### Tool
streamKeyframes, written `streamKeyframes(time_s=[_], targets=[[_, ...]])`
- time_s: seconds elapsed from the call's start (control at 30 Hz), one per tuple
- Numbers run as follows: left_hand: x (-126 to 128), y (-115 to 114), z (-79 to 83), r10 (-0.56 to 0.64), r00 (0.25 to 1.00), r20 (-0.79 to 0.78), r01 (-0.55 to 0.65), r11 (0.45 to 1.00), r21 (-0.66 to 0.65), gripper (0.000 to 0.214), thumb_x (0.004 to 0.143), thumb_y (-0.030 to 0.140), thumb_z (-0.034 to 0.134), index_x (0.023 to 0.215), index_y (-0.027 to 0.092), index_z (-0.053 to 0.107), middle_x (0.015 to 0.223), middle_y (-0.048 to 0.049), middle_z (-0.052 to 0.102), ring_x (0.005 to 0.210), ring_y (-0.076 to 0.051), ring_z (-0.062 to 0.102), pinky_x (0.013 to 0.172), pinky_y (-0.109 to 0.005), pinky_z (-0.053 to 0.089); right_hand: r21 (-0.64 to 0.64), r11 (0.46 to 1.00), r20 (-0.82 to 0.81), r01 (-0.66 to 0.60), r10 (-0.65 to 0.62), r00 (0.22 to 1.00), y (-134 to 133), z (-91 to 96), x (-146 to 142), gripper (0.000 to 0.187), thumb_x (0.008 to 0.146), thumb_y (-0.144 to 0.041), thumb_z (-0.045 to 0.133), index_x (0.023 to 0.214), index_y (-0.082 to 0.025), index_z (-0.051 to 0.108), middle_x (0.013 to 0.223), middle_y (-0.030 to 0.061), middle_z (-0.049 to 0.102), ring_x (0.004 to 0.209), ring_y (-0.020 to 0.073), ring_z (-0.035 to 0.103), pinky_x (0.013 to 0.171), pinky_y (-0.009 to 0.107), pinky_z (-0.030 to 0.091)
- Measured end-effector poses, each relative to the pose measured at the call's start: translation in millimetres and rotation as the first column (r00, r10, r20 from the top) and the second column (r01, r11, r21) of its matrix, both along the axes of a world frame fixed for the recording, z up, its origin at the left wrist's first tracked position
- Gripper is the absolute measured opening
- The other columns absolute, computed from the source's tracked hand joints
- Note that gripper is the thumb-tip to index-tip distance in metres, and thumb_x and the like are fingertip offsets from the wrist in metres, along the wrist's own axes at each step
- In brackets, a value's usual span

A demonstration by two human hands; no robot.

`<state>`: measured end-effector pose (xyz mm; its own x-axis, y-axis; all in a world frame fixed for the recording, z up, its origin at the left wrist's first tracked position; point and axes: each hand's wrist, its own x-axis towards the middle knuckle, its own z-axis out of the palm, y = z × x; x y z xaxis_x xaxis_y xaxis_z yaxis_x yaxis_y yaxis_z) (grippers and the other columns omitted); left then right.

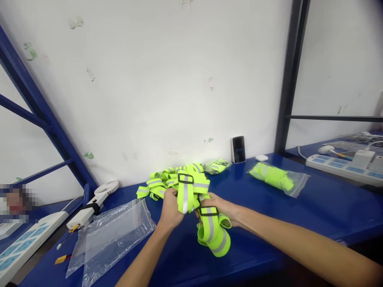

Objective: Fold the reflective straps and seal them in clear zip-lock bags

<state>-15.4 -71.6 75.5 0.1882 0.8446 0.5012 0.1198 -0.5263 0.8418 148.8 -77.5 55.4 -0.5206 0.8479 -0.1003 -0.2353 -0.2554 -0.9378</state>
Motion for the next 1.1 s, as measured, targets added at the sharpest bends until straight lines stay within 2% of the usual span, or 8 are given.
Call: streamKeyframes(time_s=[0.1,0.23,0.37,0.6,0.77,0.87,0.97,1.1], targets=[[-1.8,7.1,-2.7,0.031,0.999,-0.044,-0.031,1.0,-0.006,0.029,0.061,0.023,0.071,0.044,0.016,0.048,0.047,0.0032,0.047,0.052,-0.011,0.043,0.051,-0.024,0.04,-0.167,0.986,-0.043,-0.024,0.017,0.999,-8.1,-2.1,0.0,0.024,0.066,-0.021,0.067,0.087,-0.015,0.057,0.067,0.001,0.064,0.059,0.0177,0.064,0.061,0.032,0.053],[-5.1,22.1,-8.3,0.198,0.962,-0.19,-0.165,0.971,0.175,0.013,0.066,0.019,0.063,0.054,0.015,0.058,0.055,0.001,0.057,0.054,-0.014,0.048,0.052,-0.024,0.039,-0.153,0.987,-0.148,-0.056,0.033,0.988,0.6,4.1,-0.6,0.024,0.071,-0.021,0.065,0.093,-0.014,0.059,0.078,0.0064,0.07,0.069,0.0225,0.07,0.067,0.036,0.056],[-8.6,46.6,-17.1,0.365,0.863,-0.349,-0.189,0.875,0.446,0.01,0.075,0.018,0.056,0.07,0.017,0.065,0.07,-0.0045,0.065,0.066,-0.019,0.058,0.064,-0.029,0.045,-0.144,0.989,-0.208,0.038,-0.068,0.976,25.3,8.9,-6.8,0.02,0.072,-0.018,0.06,0.091,-0.012,0.062,0.072,0.0067,0.071,0.063,0.0186,0.068,0.063,0.029,0.054],[-1.1,56.9,-46.3,0.557,0.639,-0.53,-0.146,0.764,0.628,0.028,0.089,0.014,0.043,0.107,0.016,0.063,0.105,-0.0143,0.065,0.096,-0.027,0.059,0.081,-0.04,0.045,-0.218,0.954,-0.369,0.206,-0.276,0.887,34.8,5.4,-19.5,0.03,0.079,-0.043,0.052,0.093,-0.018,0.061,0.072,0.0044,0.07,0.065,0.0209,0.067,0.061,0.032,0.054],[13.4,47.2,-46.4,0.567,0.522,-0.637,-0.116,0.787,0.606,0.024,0.091,0.016,0.045,0.107,0.017,0.063,0.105,-0.0131,0.063,0.1,-0.028,0.057,0.081,-0.04,0.043,-0.187,0.964,-0.384,0.187,-0.247,0.89,39.8,-1.0,-22.6,0.031,0.08,-0.047,0.059,0.092,-0.019,0.058,0.072,0.0028,0.068,0.067,0.0199,0.067,0.063,0.031,0.053],[14.7,43.9,-41.3,0.469,0.579,-0.667,-0.089,0.85,0.52,0.021,0.09,0.017,0.046,0.102,0.017,0.063,0.106,-0.0123,0.06,0.1,-0.027,0.057,0.084,-0.04,0.045,-0.213,0.952,-0.347,0.22,-0.284,0.894,43.8,-1.7,-20.3,0.016,0.076,-0.033,0.061,0.083,-0.019,0.055,0.067,0.0007,0.066,0.065,0.0185,0.065,0.063,0.029,0.053],[13.0,38.8,-39.5,0.289,0.774,-0.564,-0.013,0.897,0.442,0.027,0.091,0.017,0.044,0.114,0.018,0.058,0.12,-0.012,0.054,0.111,-0.024,0.053,0.093,-0.038,0.045,-0.174,0.927,-0.367,0.332,-0.374,0.852,45.8,2.5,-14.3,0.012,0.071,-0.025,0.06,0.08,-0.02,0.054,0.065,-0.0015,0.064,0.064,0.017,0.064,0.063,0.027,0.053],[16.3,26.1,-45.4,0.36,0.92,-0.157,-0.245,0.839,0.486,0.036,0.094,0.02,0.043,0.13,0.021,0.043,0.131,-0.0122,0.049,0.127,-0.024,0.044,0.107,-0.042,0.036,-0.094,0.914,-0.4,0.394,-0.397,0.826,51.3,13.4,2.5,0.017,0.071,-0.035,0.056,0.079,-0.02,0.054,0.065,0.0008,0.065,0.065,0.0198,0.063,0.059,0.03,0.052]])
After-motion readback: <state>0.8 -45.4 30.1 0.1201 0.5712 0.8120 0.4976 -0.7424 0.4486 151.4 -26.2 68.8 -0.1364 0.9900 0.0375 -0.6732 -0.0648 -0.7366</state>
